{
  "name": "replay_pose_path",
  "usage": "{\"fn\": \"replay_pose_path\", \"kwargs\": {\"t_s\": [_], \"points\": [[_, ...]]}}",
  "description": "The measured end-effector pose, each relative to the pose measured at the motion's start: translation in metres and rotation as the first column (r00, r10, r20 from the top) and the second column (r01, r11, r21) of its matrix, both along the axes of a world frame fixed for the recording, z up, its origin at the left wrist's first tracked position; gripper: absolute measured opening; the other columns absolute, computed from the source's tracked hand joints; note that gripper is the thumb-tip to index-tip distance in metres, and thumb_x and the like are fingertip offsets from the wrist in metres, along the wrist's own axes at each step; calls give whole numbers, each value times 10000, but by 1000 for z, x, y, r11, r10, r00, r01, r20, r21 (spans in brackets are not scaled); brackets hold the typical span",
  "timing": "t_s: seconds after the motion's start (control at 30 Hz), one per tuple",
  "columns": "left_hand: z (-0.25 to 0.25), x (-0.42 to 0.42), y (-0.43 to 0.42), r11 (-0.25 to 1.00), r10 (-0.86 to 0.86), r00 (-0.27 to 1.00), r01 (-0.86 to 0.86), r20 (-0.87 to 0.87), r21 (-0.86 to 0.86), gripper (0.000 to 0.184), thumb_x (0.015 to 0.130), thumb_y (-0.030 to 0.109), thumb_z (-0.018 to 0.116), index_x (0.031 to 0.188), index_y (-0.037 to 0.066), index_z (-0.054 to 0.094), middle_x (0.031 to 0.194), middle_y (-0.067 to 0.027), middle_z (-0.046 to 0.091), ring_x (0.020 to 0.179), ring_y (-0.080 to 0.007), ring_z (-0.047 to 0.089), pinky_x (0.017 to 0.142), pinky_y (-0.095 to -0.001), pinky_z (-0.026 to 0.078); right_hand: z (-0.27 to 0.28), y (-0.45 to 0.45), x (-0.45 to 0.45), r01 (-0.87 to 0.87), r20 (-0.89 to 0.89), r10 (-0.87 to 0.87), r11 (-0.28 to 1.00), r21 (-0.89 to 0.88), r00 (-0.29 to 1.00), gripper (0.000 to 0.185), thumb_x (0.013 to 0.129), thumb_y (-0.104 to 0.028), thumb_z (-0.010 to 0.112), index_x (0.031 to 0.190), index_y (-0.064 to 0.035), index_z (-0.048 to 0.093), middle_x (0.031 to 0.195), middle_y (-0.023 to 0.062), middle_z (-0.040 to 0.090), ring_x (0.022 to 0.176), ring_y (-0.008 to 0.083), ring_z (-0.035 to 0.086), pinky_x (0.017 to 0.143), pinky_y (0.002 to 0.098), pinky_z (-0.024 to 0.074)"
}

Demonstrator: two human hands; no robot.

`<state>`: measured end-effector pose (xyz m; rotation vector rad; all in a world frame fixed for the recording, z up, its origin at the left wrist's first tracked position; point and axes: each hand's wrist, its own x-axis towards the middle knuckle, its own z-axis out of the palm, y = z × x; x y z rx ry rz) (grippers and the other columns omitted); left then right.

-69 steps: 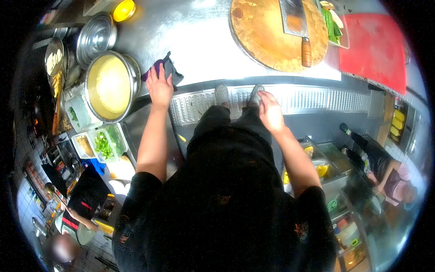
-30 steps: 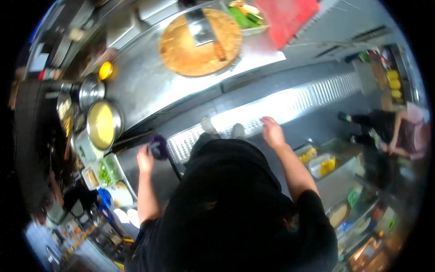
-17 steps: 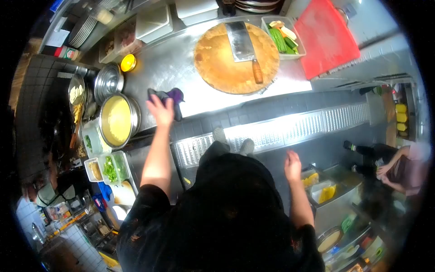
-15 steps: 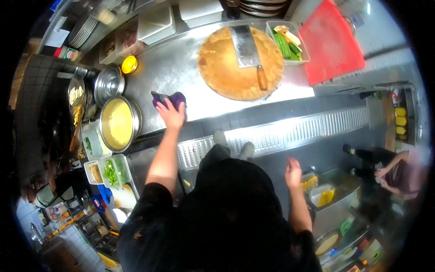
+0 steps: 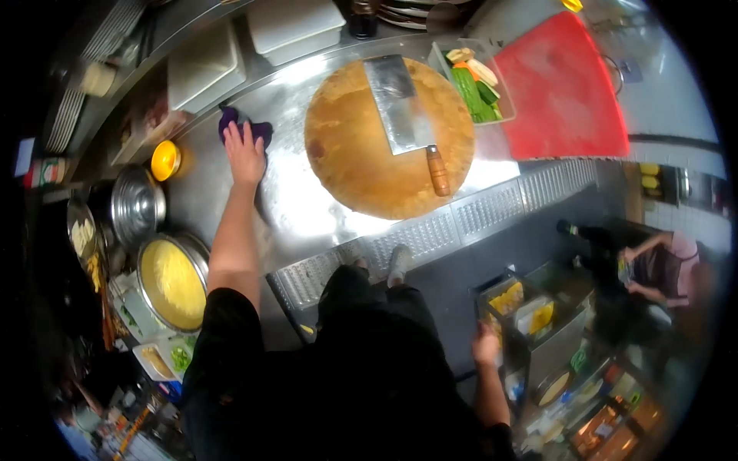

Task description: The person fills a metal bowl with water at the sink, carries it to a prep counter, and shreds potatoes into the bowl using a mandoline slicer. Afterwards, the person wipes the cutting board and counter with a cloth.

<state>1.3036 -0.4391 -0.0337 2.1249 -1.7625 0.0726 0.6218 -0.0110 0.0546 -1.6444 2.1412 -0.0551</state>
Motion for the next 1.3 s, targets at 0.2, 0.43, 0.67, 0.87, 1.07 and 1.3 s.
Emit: {"fn": "replay_pose_path", "kwargs": {"t_s": [0.2,0.43,0.67,0.87,1.07,1.3], "points": [[-29,-17,-82,813,-578,816,572,-20,-110,522,959,164,606,1457,50,499,1572,-242,381,1457,-458,330,1223,-511,251,28,-22,40,41,2,-41,998,43,999,276,841,12,602,1107,0,675,1080,203,670,1010,423,647,883,424,535],[21,-78,48,806,-590,785,588,-188,-70,546,983,31,522,1517,113,443,1616,-220,316,1473,-462,289,1232,-517,231,23,-4,44,94,-18,-94,996,-1,995,311,883,-87,593,1176,-34,680,1227,160,661,1142,365,622,1005,433,506],[-5,-129,213,777,-607,760,629,-235,29,472,955,-9,514,1426,-4,492,1604,-297,281,1488,-502,248,1226,-550,234,10,-19,31,140,77,-138,990,-12,987,279,898,-104,568,1133,-30,699,1201,176,666,1117,365,636,983,435,519],[25,-165,248,724,-622,738,670,-262,165,517,847,-107,558,1356,-17,556,1588,-272,329,1481,-472,284,1224,-520,274,1,-51,-3,44,140,-27,992,-117,990,263,890,-84,579,1117,-20,695,1161,170,670,1073,371,649,950,437,533],[18,-194,253,726,-627,747,663,-221,183,535,789,-149,544,1308,-30,589,1568,-262,371,1470,-463,313,1217,-509,295,14,-75,-49,69,186,-31,977,-204,982,246,897,-73,582,1109,-12,690,1158,162,669,1063,374,652,933,436,540],[29,-269,243,661,-664,671,733,-329,161,520,753,-158,548,1257,-50,609,1537,-254,427,1455,-451,349,1209,-492,309,3,-56,-82,127,285,-60,966,-223,957,279,887,-90,606,1148,-13,667,1193,173,653,1095,382,639,952,433,531]]}}
